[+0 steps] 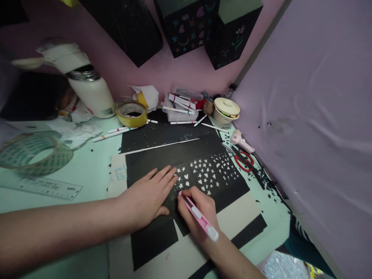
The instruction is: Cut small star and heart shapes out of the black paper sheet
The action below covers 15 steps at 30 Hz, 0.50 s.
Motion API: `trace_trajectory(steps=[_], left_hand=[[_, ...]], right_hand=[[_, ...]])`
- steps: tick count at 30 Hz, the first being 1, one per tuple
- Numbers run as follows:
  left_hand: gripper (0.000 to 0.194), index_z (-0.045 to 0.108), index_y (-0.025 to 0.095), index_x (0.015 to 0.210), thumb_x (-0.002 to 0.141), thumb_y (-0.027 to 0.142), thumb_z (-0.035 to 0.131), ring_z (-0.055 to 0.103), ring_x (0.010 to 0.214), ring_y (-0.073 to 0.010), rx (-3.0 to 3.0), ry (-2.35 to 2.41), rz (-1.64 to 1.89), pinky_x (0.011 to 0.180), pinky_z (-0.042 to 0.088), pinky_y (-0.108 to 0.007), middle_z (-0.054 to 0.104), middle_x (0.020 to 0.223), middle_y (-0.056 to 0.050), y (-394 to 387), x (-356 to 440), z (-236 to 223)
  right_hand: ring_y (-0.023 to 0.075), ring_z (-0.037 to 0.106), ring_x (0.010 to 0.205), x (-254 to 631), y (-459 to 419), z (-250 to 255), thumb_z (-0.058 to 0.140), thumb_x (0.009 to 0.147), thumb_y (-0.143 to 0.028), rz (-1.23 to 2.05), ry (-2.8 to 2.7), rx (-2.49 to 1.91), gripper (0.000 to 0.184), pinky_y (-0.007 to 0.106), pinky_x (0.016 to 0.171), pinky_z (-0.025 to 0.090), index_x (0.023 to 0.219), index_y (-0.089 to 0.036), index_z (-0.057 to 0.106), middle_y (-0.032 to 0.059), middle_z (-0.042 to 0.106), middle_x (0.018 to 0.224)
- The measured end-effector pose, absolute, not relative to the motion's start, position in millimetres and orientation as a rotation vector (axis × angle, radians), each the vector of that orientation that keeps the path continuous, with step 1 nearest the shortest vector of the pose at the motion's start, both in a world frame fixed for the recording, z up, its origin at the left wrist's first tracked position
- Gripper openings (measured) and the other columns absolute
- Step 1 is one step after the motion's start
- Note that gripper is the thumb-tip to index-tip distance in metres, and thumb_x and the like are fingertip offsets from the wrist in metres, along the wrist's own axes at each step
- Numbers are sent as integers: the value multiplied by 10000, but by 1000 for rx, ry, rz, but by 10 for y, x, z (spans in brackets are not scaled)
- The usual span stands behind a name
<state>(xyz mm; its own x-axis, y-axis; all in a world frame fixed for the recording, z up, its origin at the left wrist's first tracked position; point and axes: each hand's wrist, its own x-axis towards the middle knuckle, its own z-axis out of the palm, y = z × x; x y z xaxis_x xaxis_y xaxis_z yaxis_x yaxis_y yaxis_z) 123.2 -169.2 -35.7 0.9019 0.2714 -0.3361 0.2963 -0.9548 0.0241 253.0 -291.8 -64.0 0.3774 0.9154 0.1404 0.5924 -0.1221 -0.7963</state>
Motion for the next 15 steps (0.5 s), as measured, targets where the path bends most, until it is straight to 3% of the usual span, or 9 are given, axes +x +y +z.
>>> trace_trajectory(steps=[10,13,15], left_hand=[[828,312,-21,1432,884,583,454,361,1327,-386,3088,603,-611,926,486,-477,261,1488,-290,-1985,1157,-305],[921,306,5,1442,818,650,513,368,1317,-375,3053,544,-638,918,488,-465,250,1508,-255,-1886,1135,-263],[1031,274,50,1464,735,720,558,302,1363,-362,3012,435,-615,1027,399,-495,179,1547,-199,-1779,1122,-261]], right_hand=[[105,541,565,2436,-2961,-571,593,876,-253,579,-1364,-1806,100,209,563,422,807,-184,618,-14,601,663],[104,537,557,2413,-2964,-577,599,874,-258,574,-1351,-1822,100,211,565,423,804,-188,616,-20,595,648],[105,540,558,2407,-2965,-600,605,870,-257,560,-1349,-1831,90,211,567,426,808,-192,616,-21,601,652]])
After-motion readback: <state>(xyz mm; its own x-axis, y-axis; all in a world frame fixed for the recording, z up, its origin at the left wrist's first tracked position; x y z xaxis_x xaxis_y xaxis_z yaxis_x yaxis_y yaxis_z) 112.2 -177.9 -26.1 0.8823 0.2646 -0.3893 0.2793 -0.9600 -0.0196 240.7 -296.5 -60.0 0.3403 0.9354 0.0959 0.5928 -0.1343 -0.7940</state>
